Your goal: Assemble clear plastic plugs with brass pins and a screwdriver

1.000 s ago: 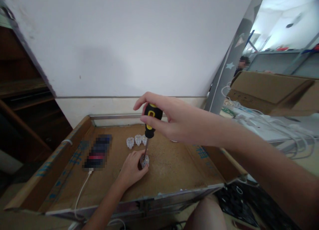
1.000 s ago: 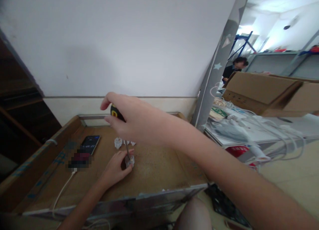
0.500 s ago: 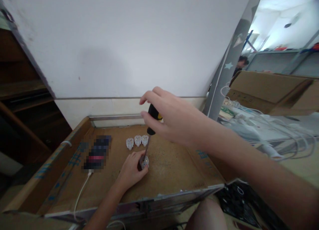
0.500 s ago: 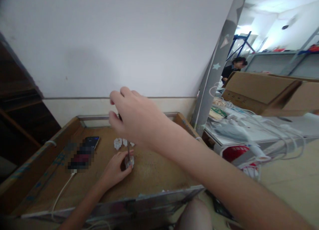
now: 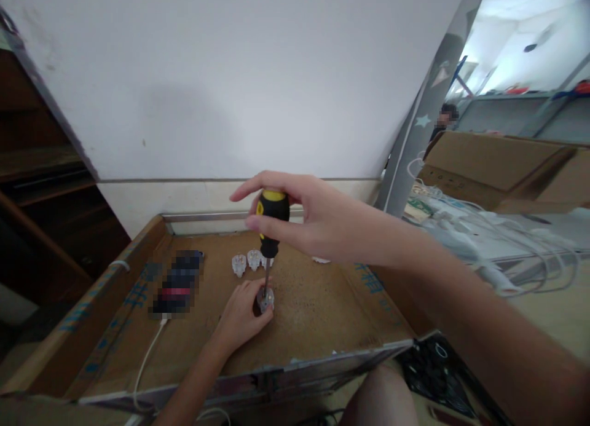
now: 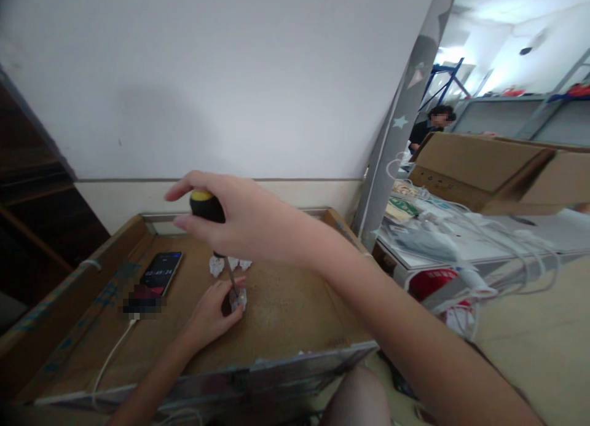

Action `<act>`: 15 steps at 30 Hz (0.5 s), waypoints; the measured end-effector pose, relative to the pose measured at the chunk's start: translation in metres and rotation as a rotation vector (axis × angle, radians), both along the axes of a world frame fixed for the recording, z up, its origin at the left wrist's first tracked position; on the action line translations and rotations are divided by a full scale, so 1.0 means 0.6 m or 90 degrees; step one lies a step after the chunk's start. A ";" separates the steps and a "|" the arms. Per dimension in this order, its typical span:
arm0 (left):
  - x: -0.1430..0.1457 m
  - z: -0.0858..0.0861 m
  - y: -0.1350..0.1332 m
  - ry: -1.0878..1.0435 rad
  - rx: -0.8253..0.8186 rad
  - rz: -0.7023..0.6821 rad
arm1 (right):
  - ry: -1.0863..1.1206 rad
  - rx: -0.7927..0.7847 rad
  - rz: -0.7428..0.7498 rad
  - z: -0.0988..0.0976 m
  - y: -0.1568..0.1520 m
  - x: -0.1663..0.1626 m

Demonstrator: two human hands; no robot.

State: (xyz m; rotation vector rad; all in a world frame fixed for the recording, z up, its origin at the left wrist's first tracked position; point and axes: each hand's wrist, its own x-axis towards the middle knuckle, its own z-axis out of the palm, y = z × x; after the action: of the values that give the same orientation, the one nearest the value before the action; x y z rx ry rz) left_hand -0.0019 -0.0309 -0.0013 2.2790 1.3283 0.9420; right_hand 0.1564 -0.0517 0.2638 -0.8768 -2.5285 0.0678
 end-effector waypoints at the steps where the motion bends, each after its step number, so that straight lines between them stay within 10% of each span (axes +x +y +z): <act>1: -0.001 -0.001 0.000 -0.002 0.002 -0.001 | 0.020 0.049 -0.073 -0.004 0.003 -0.002; 4: -0.002 -0.003 0.001 0.001 0.000 -0.005 | 0.068 0.144 -0.211 -0.014 0.007 -0.007; 10: -0.001 -0.004 0.001 -0.004 -0.006 -0.004 | 0.116 -0.115 0.154 -0.012 0.014 0.013; 15: 0.000 0.001 0.000 -0.003 -0.007 -0.009 | 0.231 0.055 -0.100 -0.029 0.015 -0.011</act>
State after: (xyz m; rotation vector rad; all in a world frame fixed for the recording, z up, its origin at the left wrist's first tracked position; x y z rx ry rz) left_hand -0.0019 -0.0312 -0.0005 2.2737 1.3104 0.9326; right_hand 0.1500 -0.0427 0.2466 -0.9325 -2.1052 0.0600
